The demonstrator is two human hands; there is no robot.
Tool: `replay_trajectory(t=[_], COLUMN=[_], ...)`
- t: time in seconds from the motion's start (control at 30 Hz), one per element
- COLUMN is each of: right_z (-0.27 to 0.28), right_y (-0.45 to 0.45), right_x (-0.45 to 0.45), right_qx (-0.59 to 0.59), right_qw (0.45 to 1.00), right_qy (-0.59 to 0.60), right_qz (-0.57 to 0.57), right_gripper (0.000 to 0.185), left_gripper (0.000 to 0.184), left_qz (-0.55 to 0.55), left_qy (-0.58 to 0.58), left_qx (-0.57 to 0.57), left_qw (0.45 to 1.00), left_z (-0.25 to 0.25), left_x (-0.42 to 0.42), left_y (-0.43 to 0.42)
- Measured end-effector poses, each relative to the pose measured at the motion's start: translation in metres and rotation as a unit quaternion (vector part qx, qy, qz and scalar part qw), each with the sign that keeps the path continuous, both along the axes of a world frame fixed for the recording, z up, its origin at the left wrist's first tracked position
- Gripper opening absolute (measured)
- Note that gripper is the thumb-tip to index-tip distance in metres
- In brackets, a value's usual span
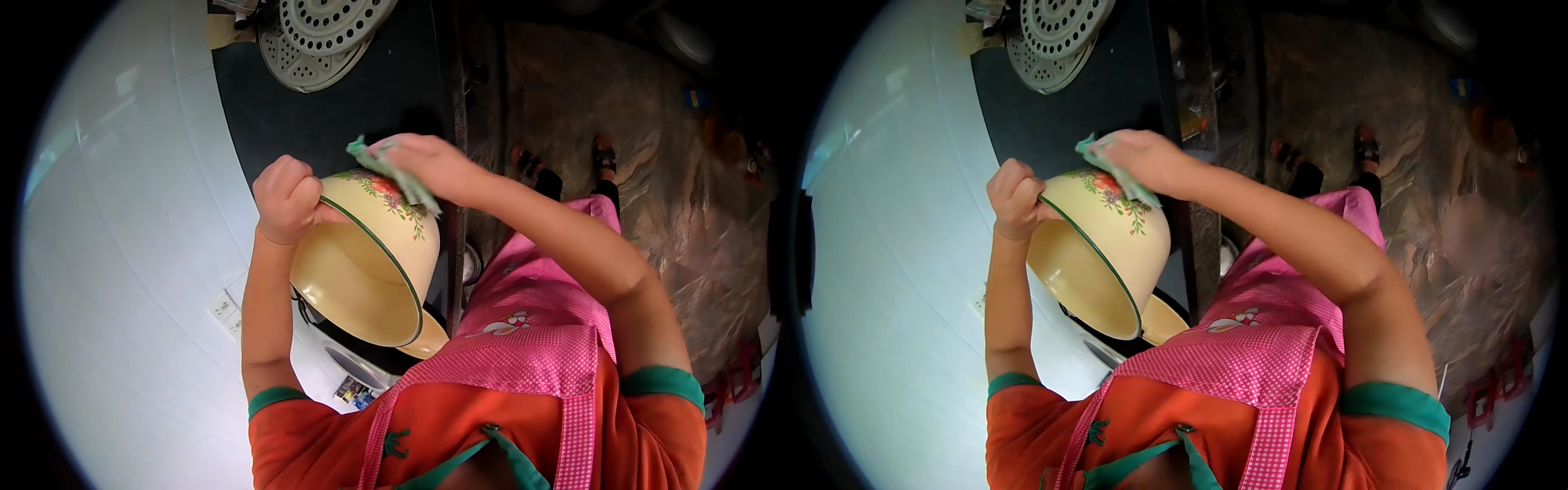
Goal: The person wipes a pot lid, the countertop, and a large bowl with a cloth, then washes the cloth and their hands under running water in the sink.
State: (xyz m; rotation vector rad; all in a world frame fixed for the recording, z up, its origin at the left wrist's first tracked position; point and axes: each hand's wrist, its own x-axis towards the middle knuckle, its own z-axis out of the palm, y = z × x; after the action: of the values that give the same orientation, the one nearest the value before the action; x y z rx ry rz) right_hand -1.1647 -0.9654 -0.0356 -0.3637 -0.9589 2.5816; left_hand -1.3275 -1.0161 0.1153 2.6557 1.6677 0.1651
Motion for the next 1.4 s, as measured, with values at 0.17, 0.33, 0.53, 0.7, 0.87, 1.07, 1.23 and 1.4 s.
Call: replay_trajectory(t=[0.17, 0.33, 0.53, 0.7, 0.87, 1.07, 1.23, 1.4], right_z=[-0.014, -0.001, 0.018, 0.055, 0.066, 0.076, 0.069, 0.071], right_y=[0.036, 0.051, 0.068, 0.086, 0.118, 0.151, 0.172, 0.168], right_x=[0.073, 0.124, 0.155, 0.192, 0.264, 0.372, 0.443, 0.531], right_qx=[-0.533, -0.544, -0.501, -0.423, -0.260, -0.102, -0.067, -0.137], right_qw=[0.833, 0.820, 0.848, 0.899, 0.953, 0.920, 0.869, 0.781], right_qy=[0.115, 0.167, 0.170, 0.116, 0.011, -0.124, -0.155, -0.122], right_qz=[0.091, 0.063, 0.017, -0.019, -0.157, -0.357, -0.465, -0.596], right_gripper=[0.039, 0.042, 0.041, 0.031, 0.016, 0.031, 0.032, 0.031], left_gripper=[0.059, 0.047, 0.045, 0.051, 0.041, 0.026, 0.032, 0.035], left_qz=[0.012, 0.071, 0.179, 0.262, 0.214, 0.154, 0.098, 0.054], left_qy=[0.016, -0.068, -0.146, -0.254, -0.299, -0.343, -0.405, -0.485], left_qx=[-0.058, -0.095, -0.078, -0.213, -0.118, -0.063, -0.137, -0.356], left_qw=[0.998, 0.991, 0.970, 0.907, 0.922, 0.925, 0.898, 0.797], left_z=[0.013, 0.042, 0.065, 0.032, -0.012, -0.025, -0.027, -0.060], left_x=[0.004, 0.018, 0.100, 0.220, 0.317, 0.432, 0.492, 0.554], left_y=[0.005, 0.018, 0.054, 0.082, 0.117, 0.169, 0.207, 0.233])
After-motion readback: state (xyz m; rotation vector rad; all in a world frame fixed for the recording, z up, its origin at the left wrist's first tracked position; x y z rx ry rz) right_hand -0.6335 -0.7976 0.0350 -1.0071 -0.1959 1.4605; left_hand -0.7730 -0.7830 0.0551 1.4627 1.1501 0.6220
